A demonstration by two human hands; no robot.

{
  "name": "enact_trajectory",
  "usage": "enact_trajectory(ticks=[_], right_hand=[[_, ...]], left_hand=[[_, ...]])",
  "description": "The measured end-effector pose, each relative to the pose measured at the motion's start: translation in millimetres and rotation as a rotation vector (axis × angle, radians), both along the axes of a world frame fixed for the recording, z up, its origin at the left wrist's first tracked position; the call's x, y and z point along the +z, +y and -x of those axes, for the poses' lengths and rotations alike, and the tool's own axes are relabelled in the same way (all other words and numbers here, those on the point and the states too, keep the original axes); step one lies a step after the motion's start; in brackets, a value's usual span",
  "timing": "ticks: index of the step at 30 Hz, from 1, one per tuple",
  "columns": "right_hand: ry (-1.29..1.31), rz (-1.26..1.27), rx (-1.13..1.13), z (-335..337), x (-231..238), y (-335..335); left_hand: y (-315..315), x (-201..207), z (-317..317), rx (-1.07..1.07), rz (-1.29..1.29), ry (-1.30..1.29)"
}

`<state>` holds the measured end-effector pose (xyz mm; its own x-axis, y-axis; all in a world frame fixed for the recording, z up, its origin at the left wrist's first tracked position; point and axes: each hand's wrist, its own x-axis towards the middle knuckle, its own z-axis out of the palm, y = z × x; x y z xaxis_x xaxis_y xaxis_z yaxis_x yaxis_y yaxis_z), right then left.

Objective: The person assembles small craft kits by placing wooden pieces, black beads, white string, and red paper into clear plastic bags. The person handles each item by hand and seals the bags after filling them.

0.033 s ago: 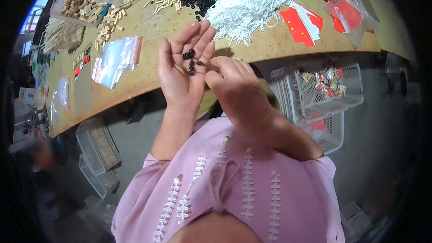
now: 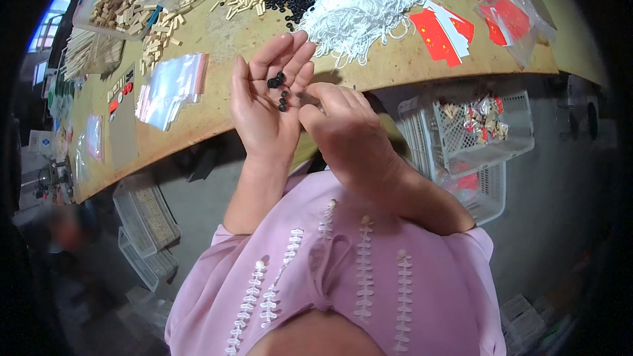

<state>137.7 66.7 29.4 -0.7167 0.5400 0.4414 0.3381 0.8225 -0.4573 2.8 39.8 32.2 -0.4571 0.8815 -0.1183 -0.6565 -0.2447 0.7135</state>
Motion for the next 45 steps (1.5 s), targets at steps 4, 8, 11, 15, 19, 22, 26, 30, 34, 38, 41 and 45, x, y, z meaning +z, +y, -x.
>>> enact_trajectory(ticks=[4, 8, 11, 15, 19, 22, 26, 30, 34, 38, 41, 45], right_hand=[[0.019, 0.092, 0.067, -4, -3, 1], [0.049, 0.142, 0.098, -5, -2, 2], [0.084, 0.174, 0.107, -8, -6, 5], [0.157, 0.203, 0.136, -14, -10, 11], [0.183, 0.203, 0.117, -20, -10, 20], [0.179, 0.249, 0.102, -36, -1, 29], [0.145, 0.216, 0.048, -60, -6, 45], [0.184, 0.248, -0.036, -74, -8, 48], [0.21, 0.279, -0.086, -85, -7, 51], [0.239, 0.301, -0.112, -100, -6, 55], [0.278, 0.347, -0.102, -107, -2, 62], [0.287, 0.393, -0.113, -108, 0, 70]], left_hand=[[-3, -9, -3, 0.002, -0.043, 0.162], [-5, -10, -5, 0.003, -0.108, 0.221], [-2, -16, -8, -0.007, -0.218, 0.256], [1, -21, -10, -0.036, -0.336, 0.312], [7, -13, -12, -0.019, -0.337, 0.177], [20, -4, 5, -0.079, -0.286, 0.502], [87, 9, 28, -0.141, -0.039, 1.058], [185, -22, 74, 0.024, -0.068, 1.537], [240, -33, 96, -0.079, 0.151, 1.894], [253, -43, 114, -0.051, 0.101, 1.935], [247, -42, 118, -0.055, -0.045, 1.97], [225, -28, 103, 0.073, 0.017, 1.803]])
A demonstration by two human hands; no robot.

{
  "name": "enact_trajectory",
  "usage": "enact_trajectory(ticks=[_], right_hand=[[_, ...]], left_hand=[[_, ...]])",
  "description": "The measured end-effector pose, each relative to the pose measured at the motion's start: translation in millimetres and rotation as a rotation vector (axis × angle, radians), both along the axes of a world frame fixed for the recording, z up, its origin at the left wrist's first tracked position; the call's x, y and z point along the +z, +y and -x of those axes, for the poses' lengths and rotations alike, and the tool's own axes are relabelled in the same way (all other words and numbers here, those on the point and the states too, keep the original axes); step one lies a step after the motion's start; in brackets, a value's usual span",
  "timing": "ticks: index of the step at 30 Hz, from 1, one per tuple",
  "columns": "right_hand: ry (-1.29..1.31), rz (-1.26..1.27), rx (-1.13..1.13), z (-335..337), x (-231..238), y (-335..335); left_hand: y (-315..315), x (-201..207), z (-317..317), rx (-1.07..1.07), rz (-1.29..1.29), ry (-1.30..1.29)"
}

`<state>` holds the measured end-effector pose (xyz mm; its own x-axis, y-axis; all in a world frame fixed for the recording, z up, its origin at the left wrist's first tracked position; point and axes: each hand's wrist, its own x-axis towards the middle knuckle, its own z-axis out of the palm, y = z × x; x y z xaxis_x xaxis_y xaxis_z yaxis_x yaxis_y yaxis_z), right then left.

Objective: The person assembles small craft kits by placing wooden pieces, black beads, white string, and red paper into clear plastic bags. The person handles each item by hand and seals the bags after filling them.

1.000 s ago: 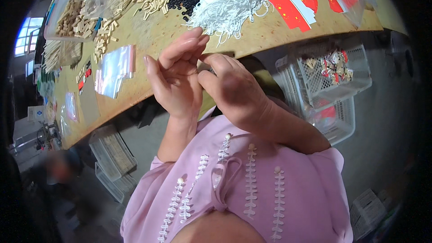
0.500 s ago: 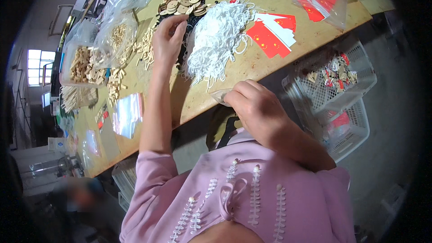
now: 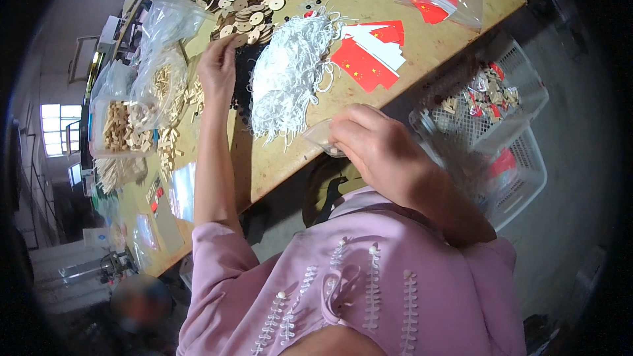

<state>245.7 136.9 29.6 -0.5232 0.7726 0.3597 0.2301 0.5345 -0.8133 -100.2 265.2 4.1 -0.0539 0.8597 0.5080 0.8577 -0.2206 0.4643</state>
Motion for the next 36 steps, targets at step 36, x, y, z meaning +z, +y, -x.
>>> enact_trajectory(ticks=[36], right_hand=[[0.08, 0.163, 0.009, -43, -1, 36]], left_hand=[[164, 4, -76, -0.46, 0.507, -0.11]])
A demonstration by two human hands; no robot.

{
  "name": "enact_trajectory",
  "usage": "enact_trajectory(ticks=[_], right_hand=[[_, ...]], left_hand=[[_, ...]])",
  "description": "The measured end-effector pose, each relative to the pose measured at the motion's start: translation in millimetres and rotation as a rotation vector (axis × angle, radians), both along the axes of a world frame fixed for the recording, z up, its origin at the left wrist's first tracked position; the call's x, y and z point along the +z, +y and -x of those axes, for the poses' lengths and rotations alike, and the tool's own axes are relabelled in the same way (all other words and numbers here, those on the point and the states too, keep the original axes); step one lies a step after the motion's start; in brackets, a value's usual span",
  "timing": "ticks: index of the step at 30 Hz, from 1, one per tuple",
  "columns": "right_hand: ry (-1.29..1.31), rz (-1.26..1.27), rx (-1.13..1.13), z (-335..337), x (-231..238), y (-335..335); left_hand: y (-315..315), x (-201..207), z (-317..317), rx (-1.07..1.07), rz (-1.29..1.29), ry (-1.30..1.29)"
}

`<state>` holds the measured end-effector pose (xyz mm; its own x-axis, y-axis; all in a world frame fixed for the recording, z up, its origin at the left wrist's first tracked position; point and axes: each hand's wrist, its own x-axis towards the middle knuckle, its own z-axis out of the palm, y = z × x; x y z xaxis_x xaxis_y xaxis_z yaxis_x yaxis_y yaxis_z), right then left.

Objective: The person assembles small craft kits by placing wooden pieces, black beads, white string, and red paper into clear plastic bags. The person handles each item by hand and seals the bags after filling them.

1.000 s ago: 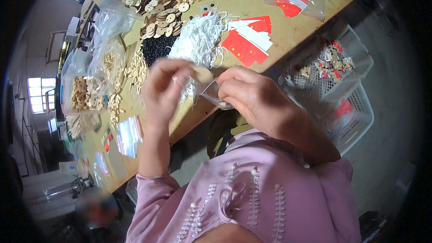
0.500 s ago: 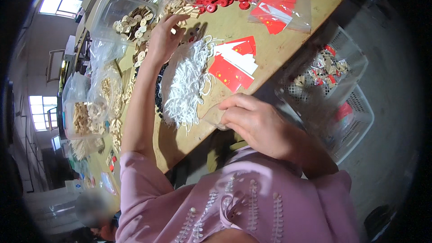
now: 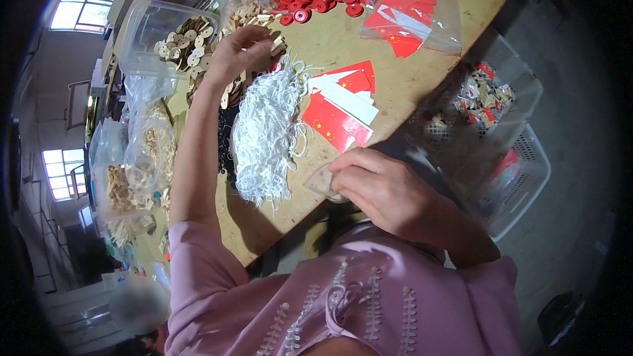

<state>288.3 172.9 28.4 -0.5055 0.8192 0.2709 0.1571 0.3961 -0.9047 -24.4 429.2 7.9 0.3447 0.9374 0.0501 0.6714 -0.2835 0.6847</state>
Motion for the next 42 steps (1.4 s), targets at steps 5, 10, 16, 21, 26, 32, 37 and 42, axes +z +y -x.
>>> enact_trajectory(ticks=[5, 10, 16, 21, 26, 32, 37, 42], right_hand=[[-0.007, 0.015, -0.001, 2, 0, 1], [-0.038, 0.0, 0.002, 4, -3, -1], [-0.05, 0.001, -0.009, 5, -5, -3], [-0.036, 0.003, -0.014, 6, -10, -4], [-0.025, -0.007, 0.007, 8, -11, -4], [-0.044, 0.039, -0.024, 8, -9, -6], [-0.055, 0.021, 0.003, 11, -7, -5], [-0.054, 0.012, -0.004, 11, -11, -5]], left_hand=[[21, -8, 34, 0.27, -0.151, 0.211], [11, -10, -1, 0.214, -0.266, 0.388], [15, -16, -6, 0.151, -0.254, 0.329], [2, -4, -6, 0.104, -0.067, 0.123], [-2, -8, -1, 0.095, -0.168, 0.055], [5, 3, 18, 0.081, -0.318, 0.345], [4, -10, 17, 0.001, -0.481, 0.486], [14, 1, 15, 0.101, -0.357, 0.377]])
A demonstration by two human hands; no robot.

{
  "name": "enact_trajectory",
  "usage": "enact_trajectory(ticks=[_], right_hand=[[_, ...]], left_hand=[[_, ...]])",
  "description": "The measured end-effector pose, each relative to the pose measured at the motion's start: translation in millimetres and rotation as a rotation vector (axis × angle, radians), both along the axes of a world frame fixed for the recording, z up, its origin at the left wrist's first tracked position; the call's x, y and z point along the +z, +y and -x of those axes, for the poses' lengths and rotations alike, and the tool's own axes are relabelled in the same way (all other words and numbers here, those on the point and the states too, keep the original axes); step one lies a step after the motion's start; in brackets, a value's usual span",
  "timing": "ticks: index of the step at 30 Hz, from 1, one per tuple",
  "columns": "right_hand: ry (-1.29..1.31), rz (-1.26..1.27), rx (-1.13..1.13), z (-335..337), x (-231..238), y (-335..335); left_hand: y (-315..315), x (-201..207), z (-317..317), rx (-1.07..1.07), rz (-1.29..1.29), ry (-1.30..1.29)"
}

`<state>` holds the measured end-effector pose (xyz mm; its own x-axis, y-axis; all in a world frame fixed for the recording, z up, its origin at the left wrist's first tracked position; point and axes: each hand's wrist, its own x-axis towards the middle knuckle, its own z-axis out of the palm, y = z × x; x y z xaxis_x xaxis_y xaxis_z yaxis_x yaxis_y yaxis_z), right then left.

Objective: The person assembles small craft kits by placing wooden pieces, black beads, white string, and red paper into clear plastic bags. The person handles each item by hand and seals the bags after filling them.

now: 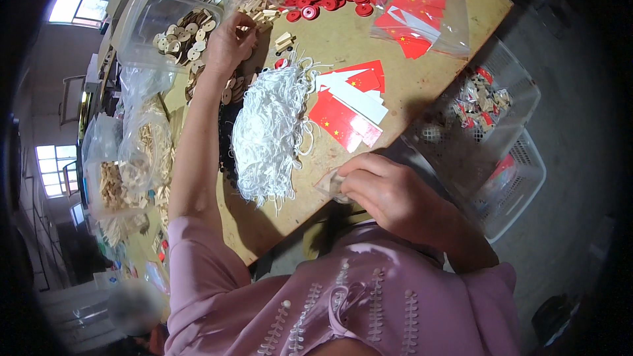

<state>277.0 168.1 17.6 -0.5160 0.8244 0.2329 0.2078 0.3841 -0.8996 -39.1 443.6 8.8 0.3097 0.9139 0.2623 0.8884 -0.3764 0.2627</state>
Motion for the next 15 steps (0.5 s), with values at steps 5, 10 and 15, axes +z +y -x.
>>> enact_trajectory(ticks=[5, 10, 15], right_hand=[[-0.008, -0.004, 0.014, 0, 2, 2], [-0.003, 0.0, -0.002, -2, 0, 1], [-0.01, 0.01, -0.01, -6, -1, 2]], left_hand=[[15, -5, -3, -0.127, -0.145, 0.204], [25, -6, -1, -0.13, -0.127, 0.168], [30, -1, -21, -0.162, -0.098, 0.101]])
